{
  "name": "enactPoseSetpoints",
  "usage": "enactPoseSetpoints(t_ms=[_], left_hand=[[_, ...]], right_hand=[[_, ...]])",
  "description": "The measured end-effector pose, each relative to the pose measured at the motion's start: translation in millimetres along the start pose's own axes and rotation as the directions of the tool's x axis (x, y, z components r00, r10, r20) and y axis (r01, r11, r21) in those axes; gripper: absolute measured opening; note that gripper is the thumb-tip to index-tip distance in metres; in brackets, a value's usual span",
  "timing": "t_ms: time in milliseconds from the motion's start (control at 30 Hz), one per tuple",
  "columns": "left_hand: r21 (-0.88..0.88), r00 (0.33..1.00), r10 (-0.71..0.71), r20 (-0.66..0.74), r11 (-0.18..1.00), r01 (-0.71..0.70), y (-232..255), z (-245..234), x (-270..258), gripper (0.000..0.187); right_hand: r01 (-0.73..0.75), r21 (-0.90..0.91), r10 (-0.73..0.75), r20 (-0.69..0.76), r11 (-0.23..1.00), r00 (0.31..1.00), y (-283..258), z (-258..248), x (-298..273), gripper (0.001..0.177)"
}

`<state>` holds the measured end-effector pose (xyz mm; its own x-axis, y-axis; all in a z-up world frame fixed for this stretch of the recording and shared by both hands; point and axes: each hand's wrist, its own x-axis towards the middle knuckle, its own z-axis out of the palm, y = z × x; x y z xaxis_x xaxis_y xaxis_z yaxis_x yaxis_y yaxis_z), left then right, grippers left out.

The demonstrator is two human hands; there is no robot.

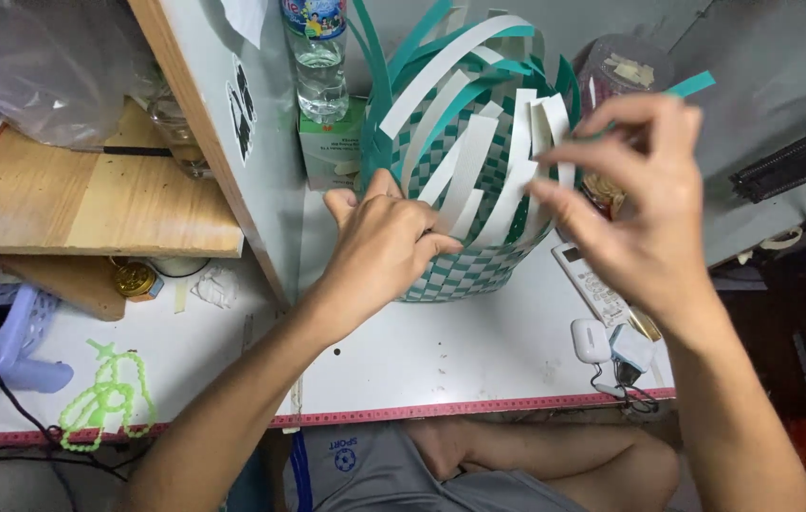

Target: Weaving a basket using teal and white plastic strips on a workbench.

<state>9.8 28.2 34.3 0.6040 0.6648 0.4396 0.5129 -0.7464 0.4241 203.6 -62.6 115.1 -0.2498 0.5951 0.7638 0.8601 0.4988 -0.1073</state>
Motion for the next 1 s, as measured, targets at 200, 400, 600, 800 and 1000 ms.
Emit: enactPoseSetpoints(t_ms=[200,400,600,800,1000], left_hand=[[-0.036,0.997,-0.052,0.065,0.998,0.054,-1,3,2,0.025],[-0.007,0.996,-0.055,0.074,0.998,0.056,-1,0,3,0.015],[-0.106,0.963,-0.194,0.185,0.971,0.216,7,-7,5,0.056],[-0.082,0.970,-0.195,0.146,0.975,0.208,1,0,5,0.055],[-0.077,0.980,-0.157,0.126,0.983,0.168,2,4,4,0.059]], right_hand=[[-0.193,-0.030,0.195,0.066,0.981,0.979,-2,-1,-8,0.024],[-0.360,0.139,0.310,0.287,0.923,0.906,-6,-4,-12,0.018],[-0.190,0.052,0.173,0.235,0.980,0.956,0,-5,-14,0.007],[-0.139,0.034,0.130,0.197,0.990,0.972,5,8,-22,0.010],[0.045,-0.119,-0.019,0.211,0.992,0.977,8,10,-25,0.024]])
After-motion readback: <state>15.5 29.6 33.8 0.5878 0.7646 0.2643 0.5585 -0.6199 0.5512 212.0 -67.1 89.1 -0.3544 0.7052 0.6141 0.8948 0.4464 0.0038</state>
